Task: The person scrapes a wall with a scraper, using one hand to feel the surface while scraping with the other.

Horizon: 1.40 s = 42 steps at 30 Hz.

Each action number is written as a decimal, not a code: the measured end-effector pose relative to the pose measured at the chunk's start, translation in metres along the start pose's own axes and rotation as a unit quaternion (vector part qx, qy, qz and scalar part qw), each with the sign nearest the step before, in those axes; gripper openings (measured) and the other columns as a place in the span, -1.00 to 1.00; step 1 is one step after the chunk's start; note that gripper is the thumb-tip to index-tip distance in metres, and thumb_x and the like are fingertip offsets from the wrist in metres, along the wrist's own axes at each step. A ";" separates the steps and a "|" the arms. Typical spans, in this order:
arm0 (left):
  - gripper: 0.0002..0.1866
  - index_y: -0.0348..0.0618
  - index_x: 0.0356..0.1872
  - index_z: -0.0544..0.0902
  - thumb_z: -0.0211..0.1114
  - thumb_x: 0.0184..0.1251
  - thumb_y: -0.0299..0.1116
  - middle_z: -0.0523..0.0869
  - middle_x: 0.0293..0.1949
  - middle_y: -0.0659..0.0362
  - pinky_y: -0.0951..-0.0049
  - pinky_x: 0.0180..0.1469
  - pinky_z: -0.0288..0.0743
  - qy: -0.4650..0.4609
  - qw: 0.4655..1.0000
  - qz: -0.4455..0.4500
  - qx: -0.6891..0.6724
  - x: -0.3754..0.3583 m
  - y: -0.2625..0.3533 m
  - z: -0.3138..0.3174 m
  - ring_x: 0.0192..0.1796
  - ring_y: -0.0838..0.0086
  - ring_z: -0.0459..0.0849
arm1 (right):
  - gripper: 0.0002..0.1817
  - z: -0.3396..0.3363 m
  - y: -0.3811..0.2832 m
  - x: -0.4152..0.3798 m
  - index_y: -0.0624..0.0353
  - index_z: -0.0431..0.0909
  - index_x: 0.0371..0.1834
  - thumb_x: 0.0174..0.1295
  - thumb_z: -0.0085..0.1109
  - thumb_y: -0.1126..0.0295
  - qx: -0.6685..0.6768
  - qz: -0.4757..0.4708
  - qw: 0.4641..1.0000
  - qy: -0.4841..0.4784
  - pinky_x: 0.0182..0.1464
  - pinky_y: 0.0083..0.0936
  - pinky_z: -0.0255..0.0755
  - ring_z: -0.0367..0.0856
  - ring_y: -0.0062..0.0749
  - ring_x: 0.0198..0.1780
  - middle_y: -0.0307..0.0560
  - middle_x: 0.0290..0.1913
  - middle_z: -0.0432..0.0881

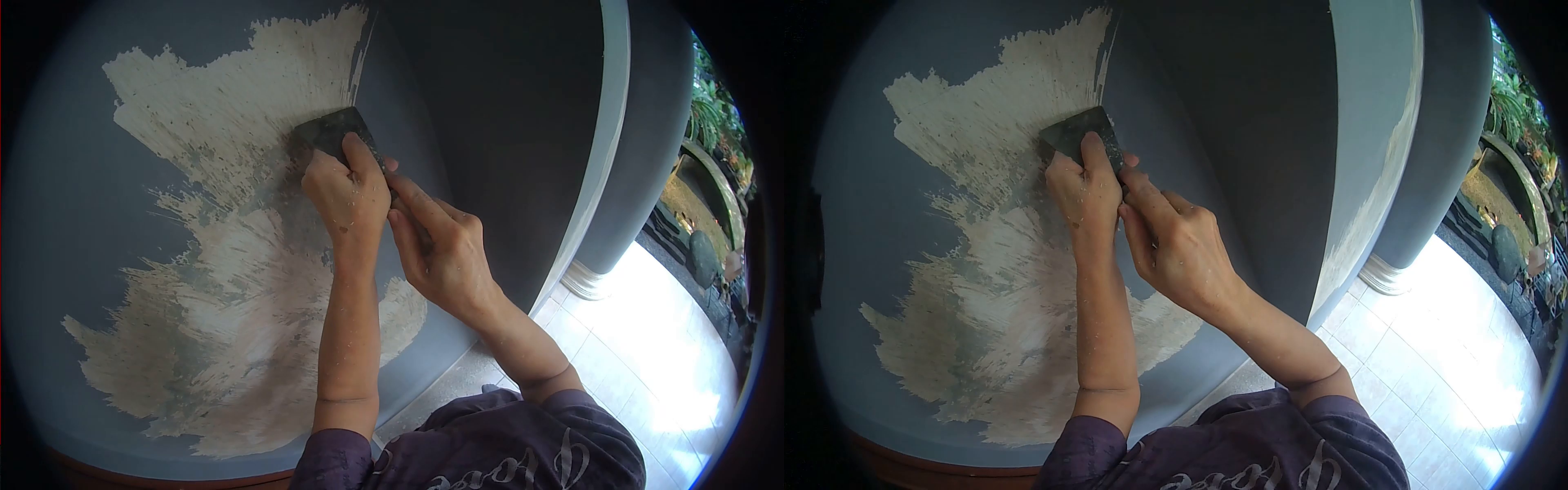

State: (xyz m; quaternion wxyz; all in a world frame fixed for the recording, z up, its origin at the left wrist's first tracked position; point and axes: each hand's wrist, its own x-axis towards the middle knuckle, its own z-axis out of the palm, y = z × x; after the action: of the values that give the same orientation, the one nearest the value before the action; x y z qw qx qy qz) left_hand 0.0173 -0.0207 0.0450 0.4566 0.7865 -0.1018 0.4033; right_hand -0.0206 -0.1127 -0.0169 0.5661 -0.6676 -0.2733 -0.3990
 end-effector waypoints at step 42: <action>-0.55 -0.50 -0.69 0.57 0.01 0.38 -0.41 0.65 -0.72 -0.05 0.35 -0.55 0.58 0.023 0.987 0.104 0.118 0.036 0.014 0.017 -0.65 0.22 0.70 | -0.60 -0.004 0.010 0.037 0.42 0.49 0.12 0.18 0.15 0.62 -0.015 0.009 0.999 0.033 -0.50 -0.35 0.46 0.65 -0.12 -0.56 0.16 -0.53 0.61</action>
State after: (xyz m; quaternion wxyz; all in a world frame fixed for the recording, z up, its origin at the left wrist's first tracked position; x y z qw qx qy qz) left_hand 0.0420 -0.0348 0.0757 0.3184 0.8104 -0.1247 0.4757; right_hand 0.0061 -0.1221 0.0095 0.5683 -0.6650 -0.2424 -0.4197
